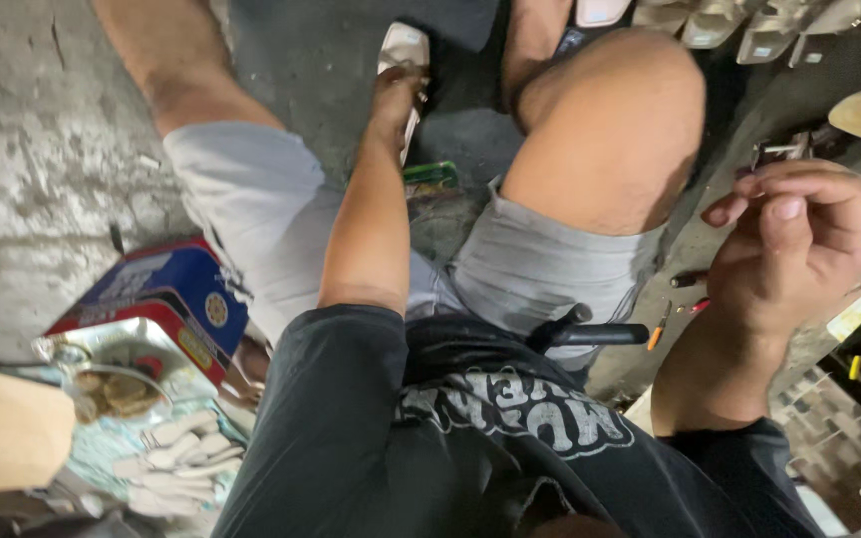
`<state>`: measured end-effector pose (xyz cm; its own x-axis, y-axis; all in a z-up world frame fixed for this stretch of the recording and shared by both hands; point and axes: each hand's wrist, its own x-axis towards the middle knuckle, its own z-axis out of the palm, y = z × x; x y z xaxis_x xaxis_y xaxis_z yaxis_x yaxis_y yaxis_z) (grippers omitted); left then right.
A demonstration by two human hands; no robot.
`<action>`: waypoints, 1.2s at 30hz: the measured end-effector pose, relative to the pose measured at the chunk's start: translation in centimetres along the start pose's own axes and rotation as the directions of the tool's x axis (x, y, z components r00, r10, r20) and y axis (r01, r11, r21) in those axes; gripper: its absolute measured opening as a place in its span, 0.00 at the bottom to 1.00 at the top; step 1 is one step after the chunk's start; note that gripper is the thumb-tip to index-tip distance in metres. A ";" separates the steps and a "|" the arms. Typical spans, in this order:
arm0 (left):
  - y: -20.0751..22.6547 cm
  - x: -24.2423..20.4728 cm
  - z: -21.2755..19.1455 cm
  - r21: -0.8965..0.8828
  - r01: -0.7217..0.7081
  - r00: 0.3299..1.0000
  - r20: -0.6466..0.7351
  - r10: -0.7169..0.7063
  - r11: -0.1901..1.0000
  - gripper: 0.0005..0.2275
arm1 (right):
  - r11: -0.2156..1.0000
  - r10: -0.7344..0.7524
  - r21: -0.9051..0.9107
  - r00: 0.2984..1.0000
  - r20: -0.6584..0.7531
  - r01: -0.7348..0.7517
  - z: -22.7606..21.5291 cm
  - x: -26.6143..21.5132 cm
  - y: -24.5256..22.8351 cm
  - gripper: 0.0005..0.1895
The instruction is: The person sits on the floor and uses a knife to trim and shape the sole of a sandal. They repeatedly press the sole onto a heated surface and trim excess material with a knife and scissors.
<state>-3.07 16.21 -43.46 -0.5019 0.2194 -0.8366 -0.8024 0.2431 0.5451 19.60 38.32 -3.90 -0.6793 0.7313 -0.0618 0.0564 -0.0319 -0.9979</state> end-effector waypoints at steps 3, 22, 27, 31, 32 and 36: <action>-0.8 -0.8 -0.9 -0.285 0.057 0.992 0.123 -0.023 0.957 0.15 | 1.000 -0.002 -0.001 0.998 -0.063 0.002 0.4 -0.6 -0.3 0.09; 12.7 -39.9 -6.8 -0.301 -0.494 0.746 0.335 0.576 0.815 0.20 | 0.979 -0.152 -0.049 0.873 0.463 0.197 12.9 -7.9 -4.9 0.39; 12.0 -42.4 -2.8 0.148 -0.923 0.374 0.553 0.744 0.354 0.16 | 0.961 -0.272 0.035 0.926 0.263 0.273 13.0 -9.4 -3.3 0.47; 14.1 -42.0 -0.4 0.066 -0.992 0.126 0.710 0.693 0.112 0.13 | 0.940 -0.332 0.116 0.940 0.082 0.322 12.4 -10.1 -2.2 0.47; 14.7 -41.7 0.2 0.053 -0.996 0.082 0.759 0.646 0.065 0.13 | 0.923 -0.294 0.279 0.954 0.064 0.266 12.1 -10.1 -2.3 0.47; 15.9 -42.0 2.2 0.064 -0.996 0.028 0.888 0.458 -0.064 0.16 | 0.907 -0.233 0.346 0.970 -0.064 0.241 9.3 -10.0 -3.0 0.45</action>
<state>5.97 12.90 0.50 -0.0950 0.9570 0.2742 0.5716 -0.1731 0.8021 19.41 24.82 -0.43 -0.6253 0.7607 0.1743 -0.3654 -0.0880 -0.9267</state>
